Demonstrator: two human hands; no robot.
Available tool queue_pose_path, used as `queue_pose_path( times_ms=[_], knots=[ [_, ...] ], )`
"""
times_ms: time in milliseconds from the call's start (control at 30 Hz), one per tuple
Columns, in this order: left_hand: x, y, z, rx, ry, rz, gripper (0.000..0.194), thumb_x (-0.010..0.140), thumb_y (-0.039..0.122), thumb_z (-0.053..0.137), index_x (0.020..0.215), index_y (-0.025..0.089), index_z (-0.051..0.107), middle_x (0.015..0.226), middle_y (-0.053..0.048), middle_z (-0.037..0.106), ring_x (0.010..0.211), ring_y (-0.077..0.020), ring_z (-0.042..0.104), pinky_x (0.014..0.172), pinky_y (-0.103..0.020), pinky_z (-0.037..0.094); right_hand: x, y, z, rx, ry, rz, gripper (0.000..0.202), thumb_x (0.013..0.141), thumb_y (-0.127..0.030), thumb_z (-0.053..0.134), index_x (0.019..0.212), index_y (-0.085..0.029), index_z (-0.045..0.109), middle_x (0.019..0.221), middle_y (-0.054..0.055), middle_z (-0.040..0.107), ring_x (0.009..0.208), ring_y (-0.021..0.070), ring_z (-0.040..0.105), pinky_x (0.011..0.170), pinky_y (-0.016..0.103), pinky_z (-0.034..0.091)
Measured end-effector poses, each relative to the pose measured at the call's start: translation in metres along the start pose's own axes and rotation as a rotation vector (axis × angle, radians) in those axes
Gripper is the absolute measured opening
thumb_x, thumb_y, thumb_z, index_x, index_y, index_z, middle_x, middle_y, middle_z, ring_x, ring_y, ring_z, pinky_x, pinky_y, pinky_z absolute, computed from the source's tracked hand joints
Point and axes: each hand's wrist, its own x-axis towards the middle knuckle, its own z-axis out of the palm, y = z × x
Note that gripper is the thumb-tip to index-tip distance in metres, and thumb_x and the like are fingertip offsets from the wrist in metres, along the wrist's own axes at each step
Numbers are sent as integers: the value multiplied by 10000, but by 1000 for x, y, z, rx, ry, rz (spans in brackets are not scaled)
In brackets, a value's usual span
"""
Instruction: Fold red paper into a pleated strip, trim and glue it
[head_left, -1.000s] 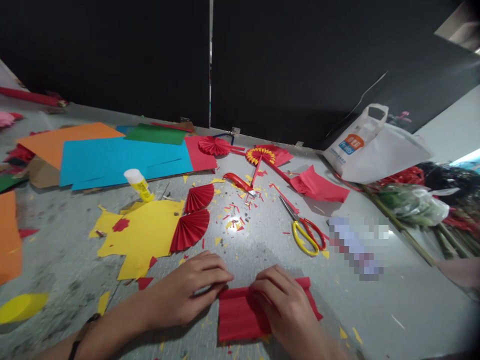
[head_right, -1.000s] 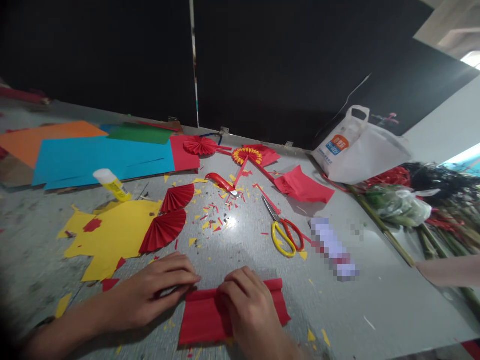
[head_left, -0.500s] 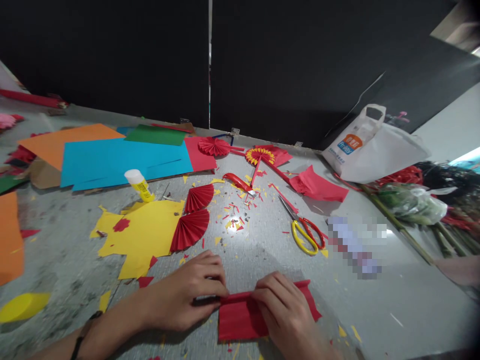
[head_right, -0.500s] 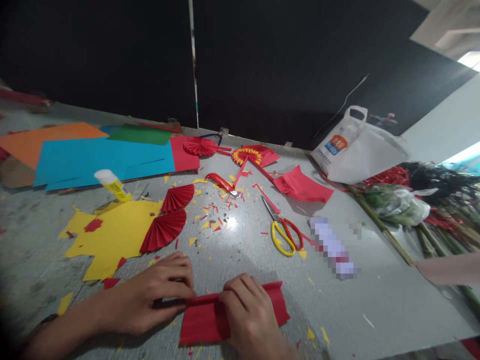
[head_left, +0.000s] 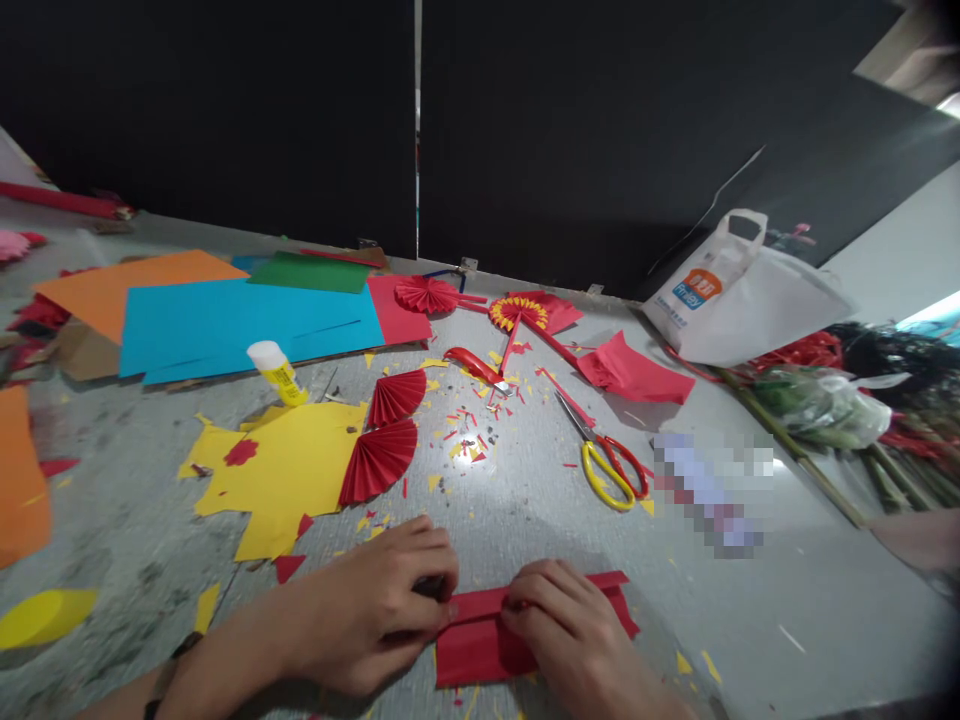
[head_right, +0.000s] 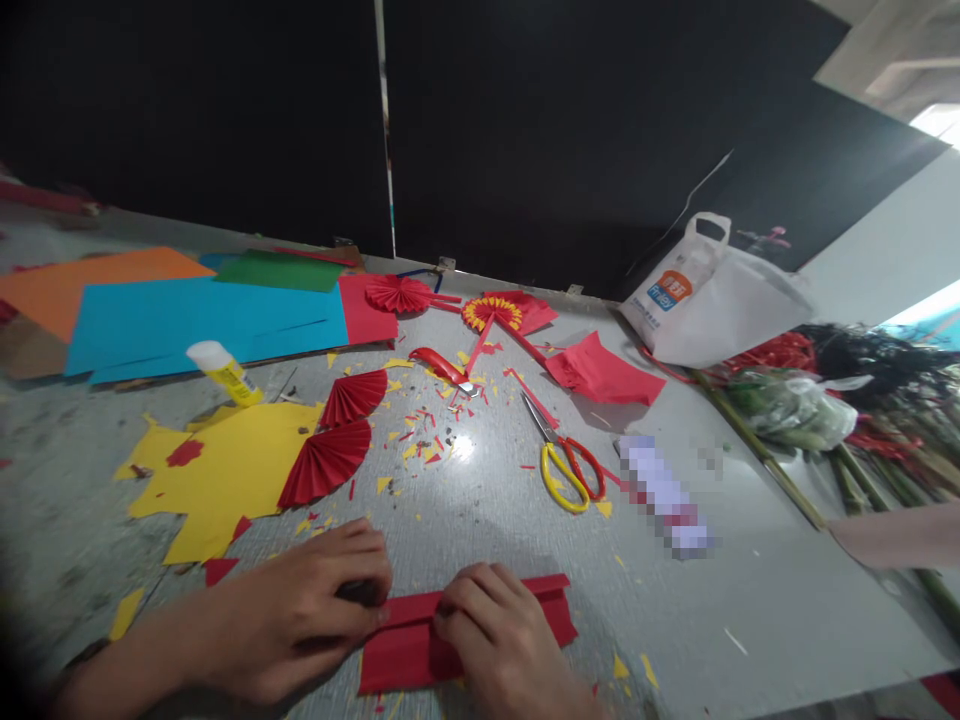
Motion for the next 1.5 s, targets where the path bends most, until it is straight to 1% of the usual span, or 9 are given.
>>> queue_pose_path(
  times_ms=[267,467,667,867,967,1067,1200,1267,1500],
  knots=[
    [1,-7,3,-111,33,-19,153,996,68,644,930,206,627,987,-7,674,942,-206,578,947,-403,441,-3,-3,-5,-36,-57,20,424,1218,-308,324,1180,-170,723,1082,52,794,983,201,722,891,340,567],
    [3,-10,-4,-215,18,-45,228,950,-11,642,925,213,672,962,-1,680,934,-188,594,961,-369,457,-5,-4,-3,-50,-38,12,441,1222,-312,316,1177,-176,733,1080,56,805,969,199,740,881,329,588],
    [6,-9,-8,-219,-5,-51,210,996,19,667,936,219,684,966,-9,696,943,-191,607,960,-356,461,-9,-4,0,-98,-34,4,486,1230,-290,266,1185,-169,735,1083,77,802,984,204,750,905,321,603],
    [5,-11,-4,-197,-17,-40,194,986,28,697,927,210,661,963,-11,679,933,-198,589,923,-356,451,-8,-11,8,-127,21,50,316,1213,-252,419,1114,-188,712,998,50,789,904,205,743,853,320,600],
    [4,-12,-2,-193,-14,-30,193,982,26,702,929,206,657,962,-11,676,925,-196,588,893,-351,445,-6,-12,11,-131,31,71,314,1212,-288,438,1083,-197,710,965,50,770,868,206,726,807,326,601],
    [4,-11,-3,-187,-12,-22,196,981,21,706,930,205,662,968,-10,678,921,-191,594,877,-344,444,-5,-10,13,-146,-3,18,286,1206,-268,464,1117,-195,727,1024,56,778,911,197,724,819,318,610],
    [6,-11,-6,-184,-20,-20,202,971,18,728,944,214,688,979,-6,685,923,-181,608,873,-329,455,-5,-7,15,-155,-18,-145,107,1133,-191,642,1183,-180,736,1167,73,800,1086,191,724,954,311,618],
    [6,-11,-6,-181,-20,-26,195,977,32,738,945,219,698,981,-4,688,931,-179,613,871,-323,461,-5,-7,18,-160,-41,-179,114,1107,-195,692,1210,-184,739,1208,77,804,1147,196,717,999,325,619],
    [4,-11,-1,-169,-20,-45,171,1043,105,708,930,232,724,968,-15,707,946,-186,614,892,-335,475,-4,-6,20,-152,-41,-178,164,1147,-196,613,1215,-196,762,1299,80,809,1216,193,711,1023,329,635]
  ],
)
